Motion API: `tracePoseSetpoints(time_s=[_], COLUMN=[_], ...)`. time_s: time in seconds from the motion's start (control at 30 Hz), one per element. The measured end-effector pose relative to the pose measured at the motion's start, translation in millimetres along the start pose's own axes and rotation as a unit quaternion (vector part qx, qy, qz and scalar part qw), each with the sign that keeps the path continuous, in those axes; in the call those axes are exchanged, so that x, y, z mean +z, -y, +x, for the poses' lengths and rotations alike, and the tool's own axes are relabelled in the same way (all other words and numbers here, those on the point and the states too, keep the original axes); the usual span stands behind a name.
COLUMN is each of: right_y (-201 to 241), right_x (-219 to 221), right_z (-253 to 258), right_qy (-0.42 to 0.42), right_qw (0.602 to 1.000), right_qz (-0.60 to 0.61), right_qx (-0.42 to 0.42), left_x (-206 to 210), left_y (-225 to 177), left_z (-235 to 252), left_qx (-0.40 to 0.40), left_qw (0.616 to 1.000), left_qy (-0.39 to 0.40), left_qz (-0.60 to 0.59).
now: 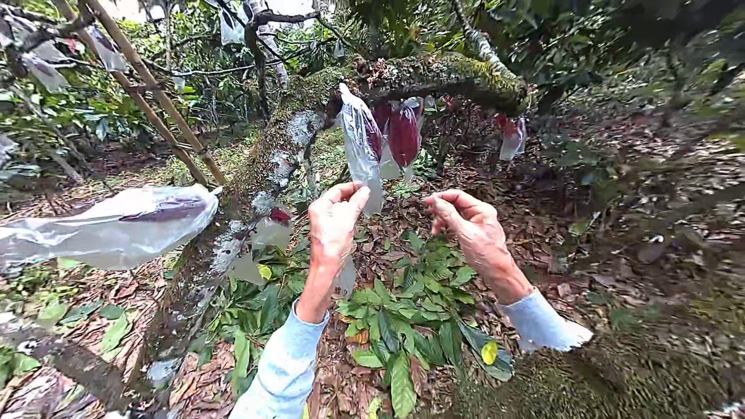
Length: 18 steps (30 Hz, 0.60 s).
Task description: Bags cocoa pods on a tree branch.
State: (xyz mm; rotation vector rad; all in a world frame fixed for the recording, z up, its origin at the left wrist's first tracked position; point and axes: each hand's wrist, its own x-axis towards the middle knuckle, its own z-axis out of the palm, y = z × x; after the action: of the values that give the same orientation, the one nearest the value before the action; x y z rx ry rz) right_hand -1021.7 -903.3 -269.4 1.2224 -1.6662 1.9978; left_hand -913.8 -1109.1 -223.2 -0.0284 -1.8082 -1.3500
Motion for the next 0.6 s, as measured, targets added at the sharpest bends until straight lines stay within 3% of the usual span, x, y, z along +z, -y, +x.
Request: tracePoseSetpoints(time_s=[0.23, 0.47, 0.6], right_y=[8, 7, 8], right_x=[45, 53, 49], right_z=[56, 61, 62], right_qy=[0.075, 0.041, 0.033], right_qw=[0.996, 0.990, 0.993], right_qz=[0.038, 0.133, 0.114], right_qx=[-0.011, -0.033, -0.029], left_x=[16, 27, 34], left_y=[-15, -7, -8], left_z=[1, 5, 2], left_qx=[0.002, 0.037, 0.068], left_qw=[0.998, 0.998, 0.995], left_qy=[0.001, 0.003, -0.044], left_qz=[-0.066, -0.055, -0.051])
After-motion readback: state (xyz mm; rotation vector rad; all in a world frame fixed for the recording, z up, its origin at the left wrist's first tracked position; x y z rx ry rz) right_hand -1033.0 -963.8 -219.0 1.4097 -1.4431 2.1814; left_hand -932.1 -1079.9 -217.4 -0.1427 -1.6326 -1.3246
